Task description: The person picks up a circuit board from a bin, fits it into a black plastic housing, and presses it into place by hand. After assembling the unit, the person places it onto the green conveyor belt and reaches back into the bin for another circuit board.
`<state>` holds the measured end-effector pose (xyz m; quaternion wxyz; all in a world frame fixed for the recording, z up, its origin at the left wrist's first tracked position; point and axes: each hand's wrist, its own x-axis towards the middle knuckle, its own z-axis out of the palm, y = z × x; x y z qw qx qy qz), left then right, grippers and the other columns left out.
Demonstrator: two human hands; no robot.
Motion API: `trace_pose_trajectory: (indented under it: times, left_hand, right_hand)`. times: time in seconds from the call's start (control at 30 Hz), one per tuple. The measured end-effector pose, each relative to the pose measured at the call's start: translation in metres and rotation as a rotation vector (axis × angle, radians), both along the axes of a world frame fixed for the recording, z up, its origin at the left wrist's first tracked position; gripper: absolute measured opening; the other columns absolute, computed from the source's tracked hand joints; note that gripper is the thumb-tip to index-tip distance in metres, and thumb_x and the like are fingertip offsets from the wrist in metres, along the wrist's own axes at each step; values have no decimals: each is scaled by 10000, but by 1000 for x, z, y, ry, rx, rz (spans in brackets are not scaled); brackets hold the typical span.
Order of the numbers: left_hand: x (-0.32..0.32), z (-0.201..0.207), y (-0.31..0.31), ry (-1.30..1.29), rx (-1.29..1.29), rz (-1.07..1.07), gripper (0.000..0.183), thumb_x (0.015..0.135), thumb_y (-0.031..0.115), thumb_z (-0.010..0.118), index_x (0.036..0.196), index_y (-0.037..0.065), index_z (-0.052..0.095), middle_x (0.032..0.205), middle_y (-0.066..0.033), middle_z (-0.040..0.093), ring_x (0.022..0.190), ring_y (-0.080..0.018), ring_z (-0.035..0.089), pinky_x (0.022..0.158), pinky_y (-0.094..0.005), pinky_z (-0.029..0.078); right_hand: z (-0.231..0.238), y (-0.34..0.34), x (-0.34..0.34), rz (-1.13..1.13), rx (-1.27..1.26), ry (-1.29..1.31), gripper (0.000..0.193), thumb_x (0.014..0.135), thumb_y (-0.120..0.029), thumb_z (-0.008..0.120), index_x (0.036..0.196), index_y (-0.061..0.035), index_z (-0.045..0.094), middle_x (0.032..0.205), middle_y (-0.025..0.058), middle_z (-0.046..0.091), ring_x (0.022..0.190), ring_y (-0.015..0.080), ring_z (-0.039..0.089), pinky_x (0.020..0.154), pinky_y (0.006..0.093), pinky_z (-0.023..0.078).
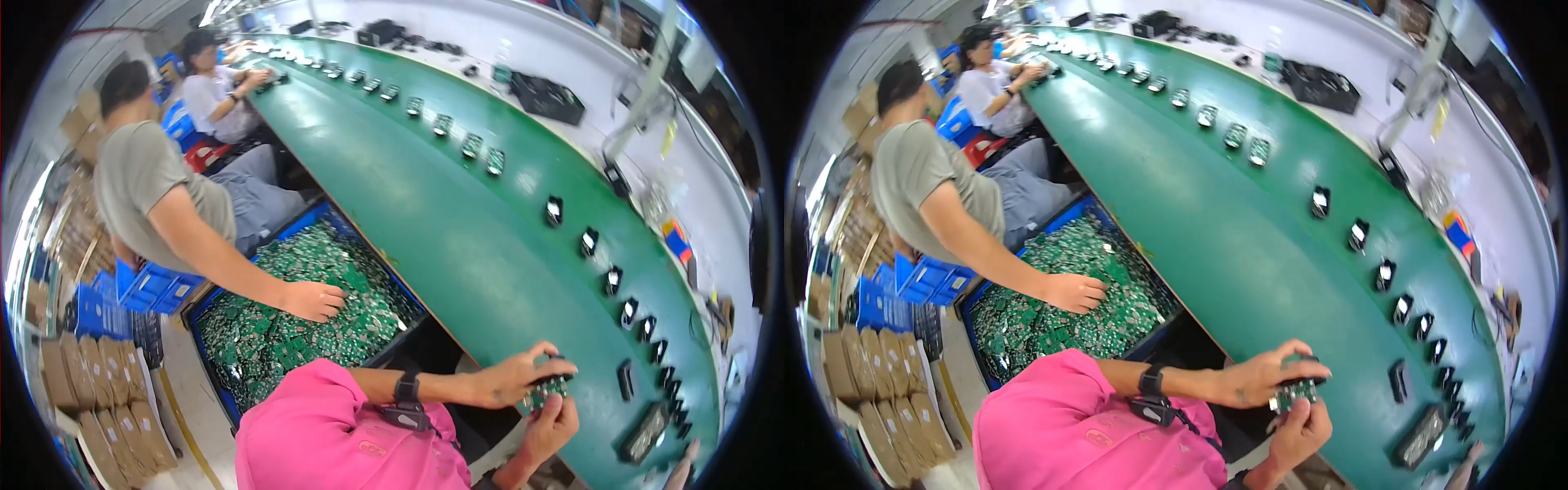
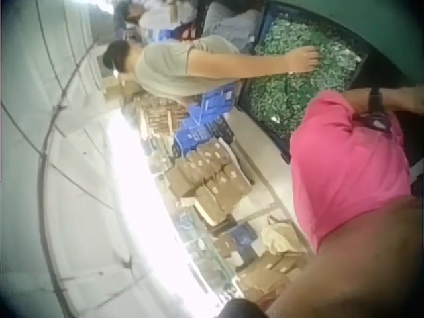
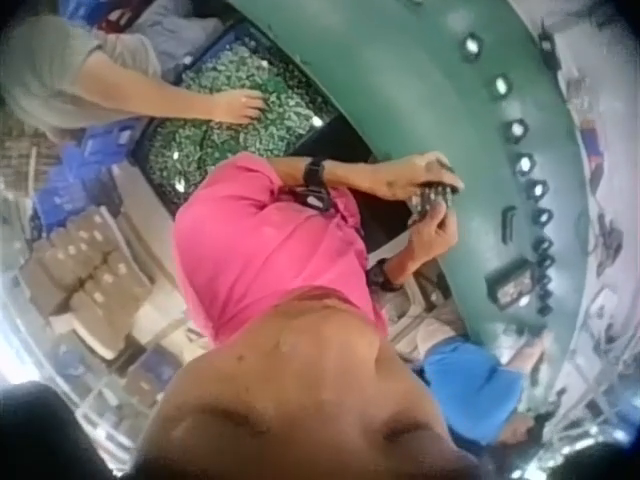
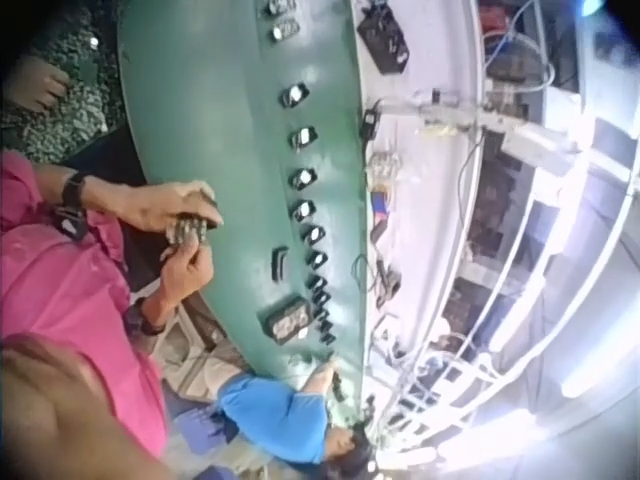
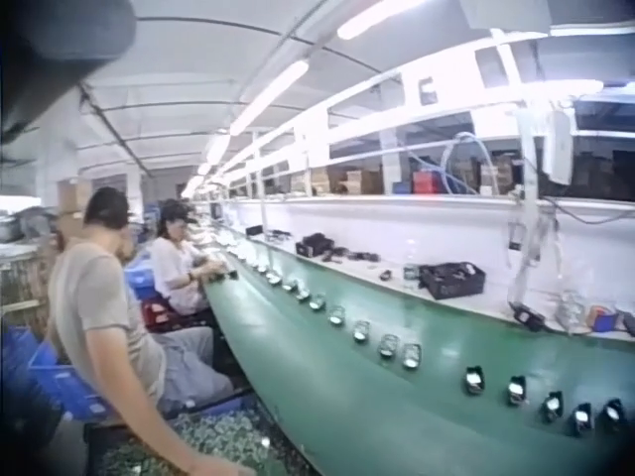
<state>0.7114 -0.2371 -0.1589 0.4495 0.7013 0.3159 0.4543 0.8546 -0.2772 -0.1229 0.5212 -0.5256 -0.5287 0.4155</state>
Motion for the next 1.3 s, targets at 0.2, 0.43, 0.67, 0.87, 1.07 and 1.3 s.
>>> trace_pose_trajectory:
  times: [0.2, 0.43, 0.67, 0.87, 1.07, 1.3]
  left_hand:
    - [-18, 17, -2, 125, 51, 184, 651, 819, -60, 607, 1436, 90, 462, 1328, -189, 513, 1164, -338, 562, 937, -386, 521]
    - [-23, 31, -3, -96, -116, -40, 560, 892, -141, 441, 1423, 36, 423, 1476, -151, 379, 1090, -199, 606, 892, -316, 528]
    - [-27, 38, -10, -133, -328, -17, 425, 962, 11, 503, 1382, 9, 433, 1416, -157, 449, 996, -162, 619, 713, -257, 565]
    - [-23, 36, -7, -122, -463, 56, 374, 999, 82, 488, 1359, 2, 423, 1232, -143, 564, 758, -121, 641, 552, -232, 541]
    - [-17, 28, -3, -160, -507, 84, 366, 1011, 102, 455, 1360, -2, 423, 1178, -129, 587, 767, -137, 657, 553, -240, 566]
    - [-24, 32, 5, -90, -538, 41, 430, 1019, 97, 451, 1441, 15, 441, 1169, -119, 596, 869, -143, 653, 659, -279, 610]
  right_hand:
    - [23, 9, -1, 157, 45, -426, 163, 947, -94, 577, 846, 30, 541, 694, 163, 510, 609, 344, 499, 585, 387, 408]
    - [32, 14, 10, 78, 17, -340, 182, 892, -105, 695, 789, 27, 623, 641, 114, 567, 547, 201, 528, 517, 330, 388]
    - [20, 12, 0, -1, 22, -288, 199, 885, -113, 731, 770, 21, 639, 616, 82, 606, 515, 129, 542, 482, 282, 403]
    - [7, 15, -5, -82, 65, -353, 164, 899, -116, 722, 851, 17, 638, 627, 84, 614, 503, 110, 563, 465, 272, 424]
    - [-1, 18, -6, 30, -44, -134, 255, 966, -140, 627, 1145, 41, 608, 757, 133, 675, 595, 176, 659, 547, 306, 502]
    - [-8, 22, -17, 22, 62, -323, 382, 1014, -173, 523, 1335, 31, 546, 890, 204, 679, 726, 260, 687, 661, 365, 535]
